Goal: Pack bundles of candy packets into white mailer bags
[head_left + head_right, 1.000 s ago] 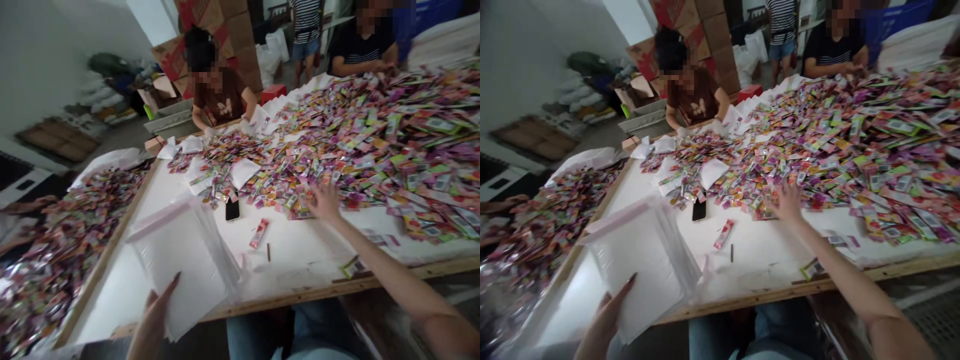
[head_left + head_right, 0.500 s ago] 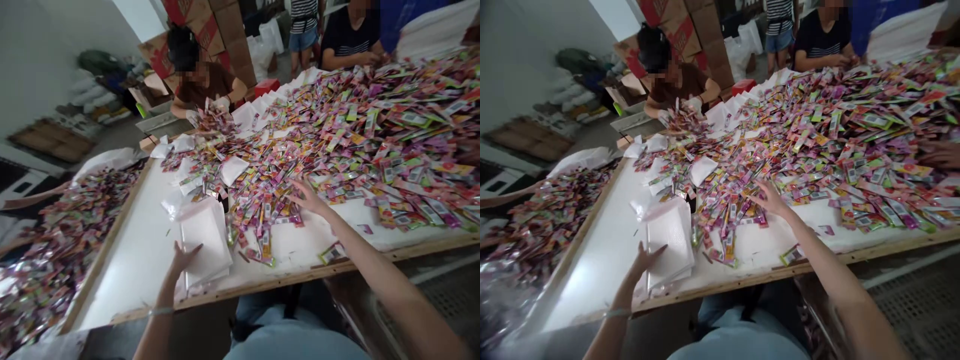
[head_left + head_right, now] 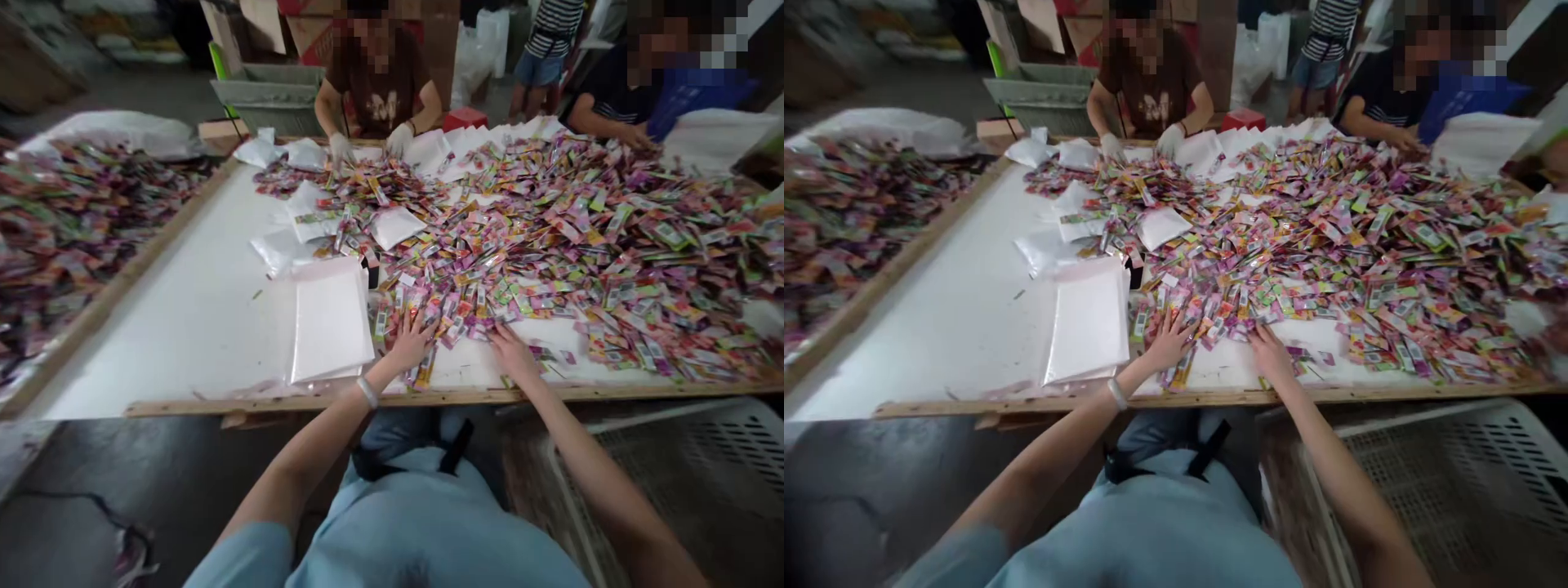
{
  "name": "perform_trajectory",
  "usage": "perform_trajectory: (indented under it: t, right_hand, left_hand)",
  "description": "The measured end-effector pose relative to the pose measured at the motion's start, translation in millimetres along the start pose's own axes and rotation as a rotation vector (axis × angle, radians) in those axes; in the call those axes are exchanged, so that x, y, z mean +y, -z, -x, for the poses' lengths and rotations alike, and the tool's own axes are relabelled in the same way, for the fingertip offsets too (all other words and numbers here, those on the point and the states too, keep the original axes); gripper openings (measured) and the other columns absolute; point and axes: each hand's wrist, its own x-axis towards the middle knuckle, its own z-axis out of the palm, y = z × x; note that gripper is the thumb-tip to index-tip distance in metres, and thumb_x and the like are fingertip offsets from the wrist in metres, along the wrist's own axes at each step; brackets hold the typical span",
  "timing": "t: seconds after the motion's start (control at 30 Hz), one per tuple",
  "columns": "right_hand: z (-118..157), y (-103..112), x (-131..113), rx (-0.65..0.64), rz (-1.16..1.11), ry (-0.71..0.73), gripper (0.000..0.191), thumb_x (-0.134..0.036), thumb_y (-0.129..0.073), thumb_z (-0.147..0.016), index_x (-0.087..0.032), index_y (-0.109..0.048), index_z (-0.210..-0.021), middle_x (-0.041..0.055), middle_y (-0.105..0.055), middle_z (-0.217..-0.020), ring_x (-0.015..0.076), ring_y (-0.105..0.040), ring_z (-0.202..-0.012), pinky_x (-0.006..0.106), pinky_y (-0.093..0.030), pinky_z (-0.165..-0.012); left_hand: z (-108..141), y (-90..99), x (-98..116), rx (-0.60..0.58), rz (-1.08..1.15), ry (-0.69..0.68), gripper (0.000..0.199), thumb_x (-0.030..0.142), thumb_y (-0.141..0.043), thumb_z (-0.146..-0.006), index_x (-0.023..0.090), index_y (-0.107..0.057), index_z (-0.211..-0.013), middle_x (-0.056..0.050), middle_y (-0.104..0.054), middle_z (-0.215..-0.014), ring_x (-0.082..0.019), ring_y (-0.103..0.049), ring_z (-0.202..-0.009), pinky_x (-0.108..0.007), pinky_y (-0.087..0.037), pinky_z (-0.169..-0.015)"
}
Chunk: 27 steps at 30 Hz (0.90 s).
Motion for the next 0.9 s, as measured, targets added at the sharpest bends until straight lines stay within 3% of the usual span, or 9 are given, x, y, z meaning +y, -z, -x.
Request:
perform_trajectory:
  t: [0.17,0.3,0.4,0.5,0.6,0.7,0.77,0.83,0.9]
  right_hand:
    - [15.7,39.0,30.3,0.178,0.231,0.174,0.036,-0.012,-0.042,-0.098,-0.015,-0.074,-0.115,0.0204,-0.069,-0.135,0.0340,-0.065,-0.128,0.056,-0.054,-0.111]
    - [-9.1,31.3,-6.0,-0.022,0.233,0.573,0.039,-0.001,-0.039,-0.093,-0.016,-0.070,-0.110,0.0160,-0.055,-0.156,0.0294,-0.047,-0.149,0.053,-0.043,-0.123]
    - [-30.3,14.3,-29.7,-0.127,0.201,0.706,0.044,0.000,-0.036,-0.094,-0.014,-0.065,-0.125,0.0169,-0.058,-0.153,0.0280,-0.048,-0.149,0.055,-0.035,-0.127]
    - [-31.8,2.4,-24.4,-0.132,0.194,0.676,0.051,0.000,-0.037,-0.094,-0.013,-0.059,-0.138,0.0174,-0.068,-0.137,0.0273,-0.058,-0.139,0.053,-0.038,-0.126]
    - [-16.9,-2.1,-2.4,-0.115,0.184,0.538,0.051,0.001,-0.040,-0.088,-0.012,-0.063,-0.131,0.0182,-0.070,-0.128,0.0294,-0.061,-0.134,0.053,-0.047,-0.120]
    - [1.2,-1.8,1.1,-0.069,0.163,0.363,0.050,-0.001,-0.043,-0.082,-0.009,-0.064,-0.126,0.0239,-0.063,-0.136,0.0355,-0.054,-0.139,0.059,-0.049,-0.116]
    - [14.3,-0.6,-18.0,-0.051,0.113,0.232,0.051,-0.004,-0.046,-0.081,-0.009,-0.062,-0.129,0.0242,-0.065,-0.132,0.0379,-0.057,-0.134,0.063,-0.049,-0.113]
    - [27.8,2.0,-48.2,-0.077,0.038,0.134,0.048,-0.009,-0.050,-0.084,-0.014,-0.063,-0.129,0.0191,-0.070,-0.118,0.0373,-0.064,-0.120,0.062,-0.053,-0.108]
    - [36.6,8.5,-74.2,-0.154,-0.043,0.161,0.042,-0.016,-0.057,-0.086,-0.022,-0.066,-0.126,0.0151,-0.072,-0.114,0.0358,-0.066,-0.115,0.056,-0.055,-0.106]
  left_hand:
    - [18.9,19.6,15.9,0.089,-0.126,0.047,0.073,0.028,-0.071,-0.087,0.017,-0.048,-0.155,-0.023,-0.043,-0.163,-0.045,-0.028,-0.156,-0.064,-0.027,-0.123]
    - [1.5,32.5,29.4,0.030,-0.117,0.085,0.058,0.028,-0.070,-0.090,0.016,-0.057,-0.145,-0.023,-0.056,-0.150,-0.041,-0.048,-0.142,-0.054,-0.042,-0.115]
    - [-3.5,46.5,25.0,-0.012,-0.093,0.137,0.054,0.021,-0.066,-0.093,0.013,-0.057,-0.145,-0.023,-0.060,-0.144,-0.037,-0.054,-0.137,-0.050,-0.044,-0.114]
    - [21.9,60.5,17.5,0.050,0.026,0.118,0.054,0.016,-0.061,-0.094,0.010,-0.053,-0.148,-0.022,-0.058,-0.147,-0.035,-0.053,-0.139,-0.049,-0.041,-0.118]
    - [67.2,60.1,22.5,0.113,0.392,0.097,0.040,0.017,-0.052,-0.098,0.014,-0.063,-0.137,-0.017,-0.067,-0.137,-0.029,-0.061,-0.131,-0.043,-0.044,-0.116]
    - [94.9,40.4,46.1,-0.051,0.842,0.216,0.039,0.029,-0.058,-0.097,0.017,-0.067,-0.133,-0.015,-0.075,-0.123,-0.027,-0.072,-0.111,-0.037,-0.056,-0.099]
    - [90.5,22.2,66.8,-0.144,1.047,0.269,0.067,0.037,-0.078,-0.082,0.018,-0.059,-0.143,-0.017,-0.071,-0.134,-0.031,-0.069,-0.120,-0.040,-0.056,-0.100]
    - [69.5,6.7,83.9,-0.101,1.169,0.301,0.099,0.042,-0.093,-0.062,0.017,-0.052,-0.149,-0.020,-0.063,-0.146,-0.035,-0.061,-0.133,-0.044,-0.051,-0.109]
    - [41.3,-1.6,91.7,0.069,1.255,0.414,0.089,0.051,-0.090,-0.063,0.016,-0.059,-0.139,-0.018,-0.064,-0.143,-0.033,-0.060,-0.131,-0.044,-0.046,-0.115]
